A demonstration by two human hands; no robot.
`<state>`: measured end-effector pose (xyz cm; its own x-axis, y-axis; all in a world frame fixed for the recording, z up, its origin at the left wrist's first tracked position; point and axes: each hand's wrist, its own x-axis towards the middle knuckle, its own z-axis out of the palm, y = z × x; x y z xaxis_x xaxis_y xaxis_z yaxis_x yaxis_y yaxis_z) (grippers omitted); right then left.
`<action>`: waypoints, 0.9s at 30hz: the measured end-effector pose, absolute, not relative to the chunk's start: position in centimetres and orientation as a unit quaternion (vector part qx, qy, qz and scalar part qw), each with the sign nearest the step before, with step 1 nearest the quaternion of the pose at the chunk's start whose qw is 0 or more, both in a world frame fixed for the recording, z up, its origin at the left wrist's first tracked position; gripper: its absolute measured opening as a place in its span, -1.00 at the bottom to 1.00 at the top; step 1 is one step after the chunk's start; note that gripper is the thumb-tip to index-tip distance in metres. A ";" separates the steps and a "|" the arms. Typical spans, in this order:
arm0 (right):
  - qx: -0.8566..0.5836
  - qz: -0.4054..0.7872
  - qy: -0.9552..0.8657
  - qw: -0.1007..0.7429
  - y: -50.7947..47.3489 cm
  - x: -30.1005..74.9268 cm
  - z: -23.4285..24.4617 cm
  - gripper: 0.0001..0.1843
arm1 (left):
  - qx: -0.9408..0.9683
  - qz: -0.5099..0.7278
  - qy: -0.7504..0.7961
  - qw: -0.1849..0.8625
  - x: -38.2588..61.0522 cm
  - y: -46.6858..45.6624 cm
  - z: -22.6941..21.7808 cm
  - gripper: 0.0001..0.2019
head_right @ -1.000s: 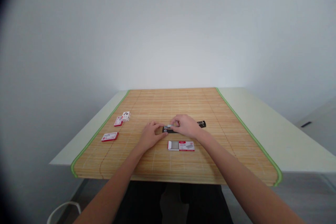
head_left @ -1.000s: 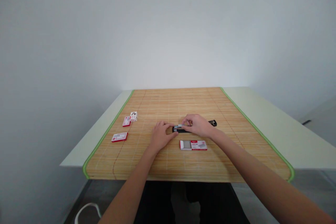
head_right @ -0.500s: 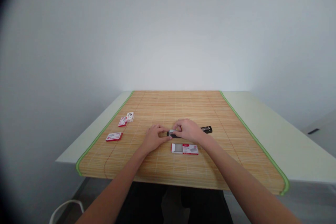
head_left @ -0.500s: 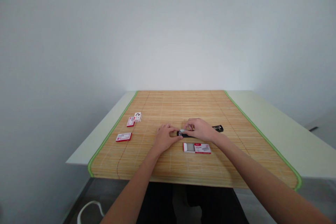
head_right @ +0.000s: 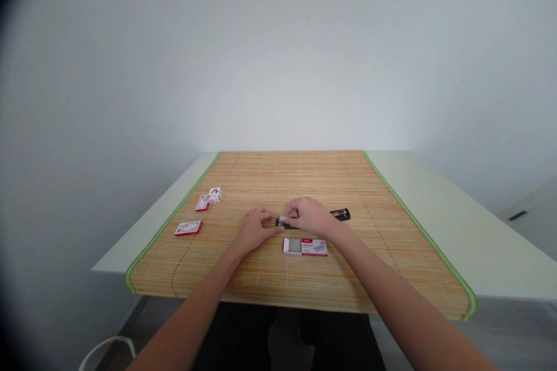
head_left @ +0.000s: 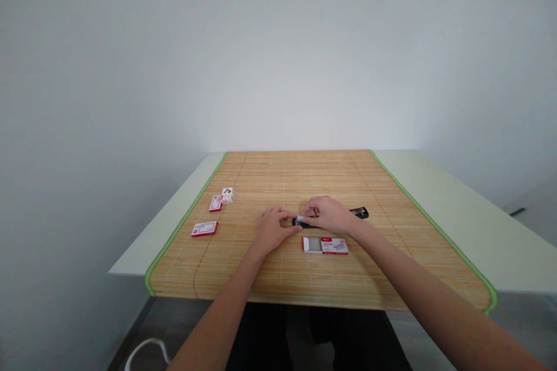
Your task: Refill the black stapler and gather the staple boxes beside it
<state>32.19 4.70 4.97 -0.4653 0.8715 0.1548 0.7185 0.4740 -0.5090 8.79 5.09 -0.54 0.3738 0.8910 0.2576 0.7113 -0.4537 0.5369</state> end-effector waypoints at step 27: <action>-0.476 0.098 -0.864 0.131 3.3 33.1 6.1 -0.87 | 0.805 0.272 0.493 0.186 8.8 5.0 -0.4 -0.63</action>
